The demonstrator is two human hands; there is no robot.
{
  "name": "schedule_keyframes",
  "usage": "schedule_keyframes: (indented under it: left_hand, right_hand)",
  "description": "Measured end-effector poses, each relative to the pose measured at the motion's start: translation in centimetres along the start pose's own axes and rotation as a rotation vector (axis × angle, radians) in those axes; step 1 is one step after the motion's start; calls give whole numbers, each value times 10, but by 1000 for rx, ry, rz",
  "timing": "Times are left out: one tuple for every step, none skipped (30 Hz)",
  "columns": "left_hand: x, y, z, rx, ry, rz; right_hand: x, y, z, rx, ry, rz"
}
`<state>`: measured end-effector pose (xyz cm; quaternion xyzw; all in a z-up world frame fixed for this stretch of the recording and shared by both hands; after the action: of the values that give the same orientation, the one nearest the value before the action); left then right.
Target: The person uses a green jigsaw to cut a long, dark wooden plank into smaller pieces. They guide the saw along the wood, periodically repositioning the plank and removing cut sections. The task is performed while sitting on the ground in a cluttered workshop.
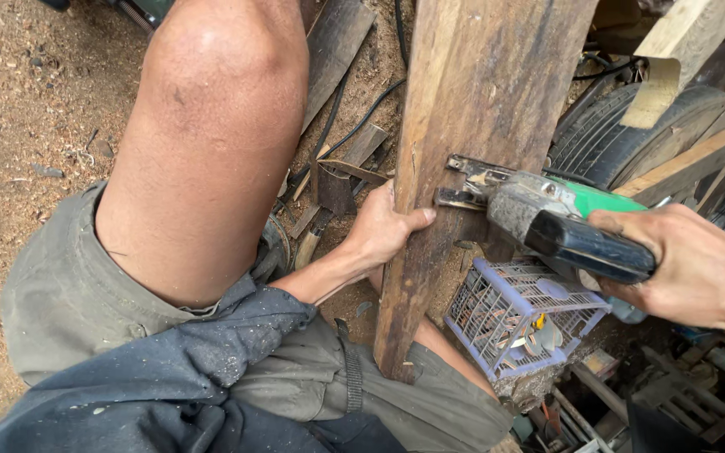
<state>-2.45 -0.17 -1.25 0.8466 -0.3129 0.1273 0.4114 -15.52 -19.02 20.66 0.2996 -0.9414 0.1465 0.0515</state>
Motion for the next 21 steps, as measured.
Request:
schedule_keyframes:
  left_hand:
    - [0,0,-1,-29,0,5]
    - [-1,-1,-5,-65,-9,14]
    - [-3,-2,-9,-47,-41,21]
    - [0,-3,-5,-38,-47,33]
    - [3,-4,1,-29,-54,46]
    - [1,-4,-1,-33,-55,33]
    - [-1,-4,-2,-36,-56,21]
    - [-3,-4,-2,-41,-54,9]
    - [-6,-5,-4,-30,-56,1]
    - [-5,-4,-1,-34,-48,1]
    - [-4,-3,3,-38,-39,1]
    - [-4,-2,4,-48,-22,9]
    - [-4,-2,5,-58,-5,17]
    - [-3,-3,4,-63,10,25]
    - [-4,-4,4,-60,-12,21]
    - [-4,-5,5,-63,-33,21]
    - [-3,-7,6,-64,-54,21]
    - [-4,-6,7,-75,-67,23]
    - [-5,-6,7,-86,-81,26]
    - [-5,-7,8,-91,-91,28]
    - [-5,-8,9,-91,-80,13]
  right_hand:
    - [3,0,2,-30,14,-25]
    - [6,2,3,-64,33,-38]
    - [7,7,2,-99,47,-60]
    - [9,3,3,-113,64,-88]
    - [9,2,5,-126,77,-122]
    - [7,3,5,-138,60,-126]
    - [4,4,5,-149,44,-130]
    - [2,2,5,-130,4,-100]
    - [0,2,6,-133,-7,-104]
    - [-1,-1,6,-121,-8,-102]
    - [0,-1,6,-132,18,-134]
    - [0,-2,7,-147,29,-169]
    - [0,-2,8,-159,38,-202]
    - [-1,-4,10,-168,30,-236]
    - [-1,-5,13,-175,30,-264]
    - [-1,-7,14,-179,32,-290]
    - [0,-9,16,-183,42,-311]
    - [2,-9,17,-191,53,-332]
    - [1,-11,18,-157,36,-294]
    - [-2,-14,20,-122,13,-261]
    - [-6,-15,20,-95,-12,-232]
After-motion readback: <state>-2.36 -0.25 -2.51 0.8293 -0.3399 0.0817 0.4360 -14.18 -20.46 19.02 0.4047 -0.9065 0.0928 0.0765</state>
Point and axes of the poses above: each hand's wrist, its own z-axis towards the middle knuckle, its own y-axis out of the palm, x = y × z, the point moved 4 cm from there along z, towards the middle knuckle, and after that the axes turned 2 degrees about -z, right-handed, at the moved point
